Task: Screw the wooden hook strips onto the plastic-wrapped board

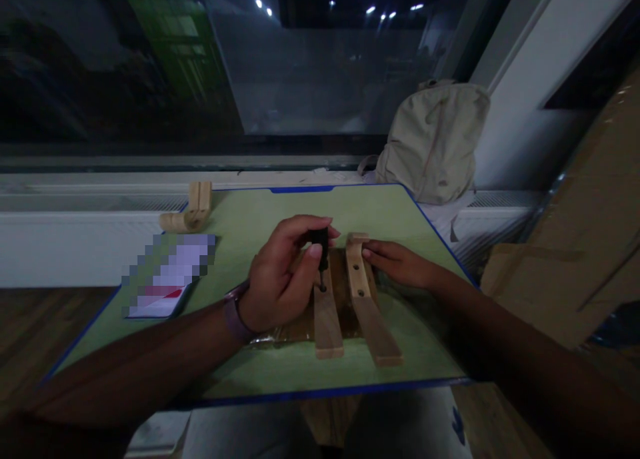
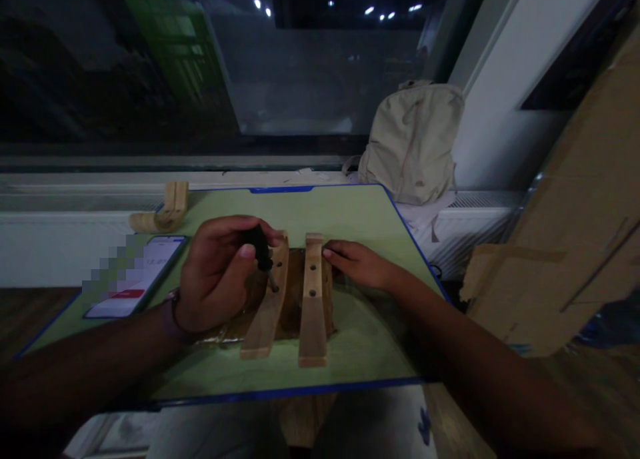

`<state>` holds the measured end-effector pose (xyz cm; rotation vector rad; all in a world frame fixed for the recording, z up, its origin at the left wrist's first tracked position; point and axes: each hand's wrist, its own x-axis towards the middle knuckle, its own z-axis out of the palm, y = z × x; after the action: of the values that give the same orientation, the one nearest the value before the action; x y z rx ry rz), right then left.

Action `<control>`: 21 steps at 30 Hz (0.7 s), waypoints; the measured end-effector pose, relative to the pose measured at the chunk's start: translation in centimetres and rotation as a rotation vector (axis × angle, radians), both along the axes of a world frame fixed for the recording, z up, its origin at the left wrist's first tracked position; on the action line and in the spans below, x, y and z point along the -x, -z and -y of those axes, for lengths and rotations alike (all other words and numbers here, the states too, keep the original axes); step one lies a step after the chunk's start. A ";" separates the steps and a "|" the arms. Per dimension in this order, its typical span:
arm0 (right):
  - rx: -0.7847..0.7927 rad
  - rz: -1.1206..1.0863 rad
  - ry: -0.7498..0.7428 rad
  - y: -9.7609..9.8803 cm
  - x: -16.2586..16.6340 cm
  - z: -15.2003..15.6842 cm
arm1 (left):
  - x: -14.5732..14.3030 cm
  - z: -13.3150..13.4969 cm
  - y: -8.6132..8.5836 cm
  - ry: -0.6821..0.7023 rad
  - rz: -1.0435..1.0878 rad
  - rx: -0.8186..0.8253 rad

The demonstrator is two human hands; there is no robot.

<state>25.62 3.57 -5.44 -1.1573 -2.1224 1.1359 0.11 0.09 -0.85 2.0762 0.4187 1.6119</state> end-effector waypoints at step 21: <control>-0.016 0.019 0.003 -0.1 0.0 0.0 | -0.1 0.1 0.2 -0.082 -0.031 0.043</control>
<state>25.65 3.61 -5.32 -1.1682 -2.1391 1.1087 0.17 -0.01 -1.08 2.0791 0.5517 1.6041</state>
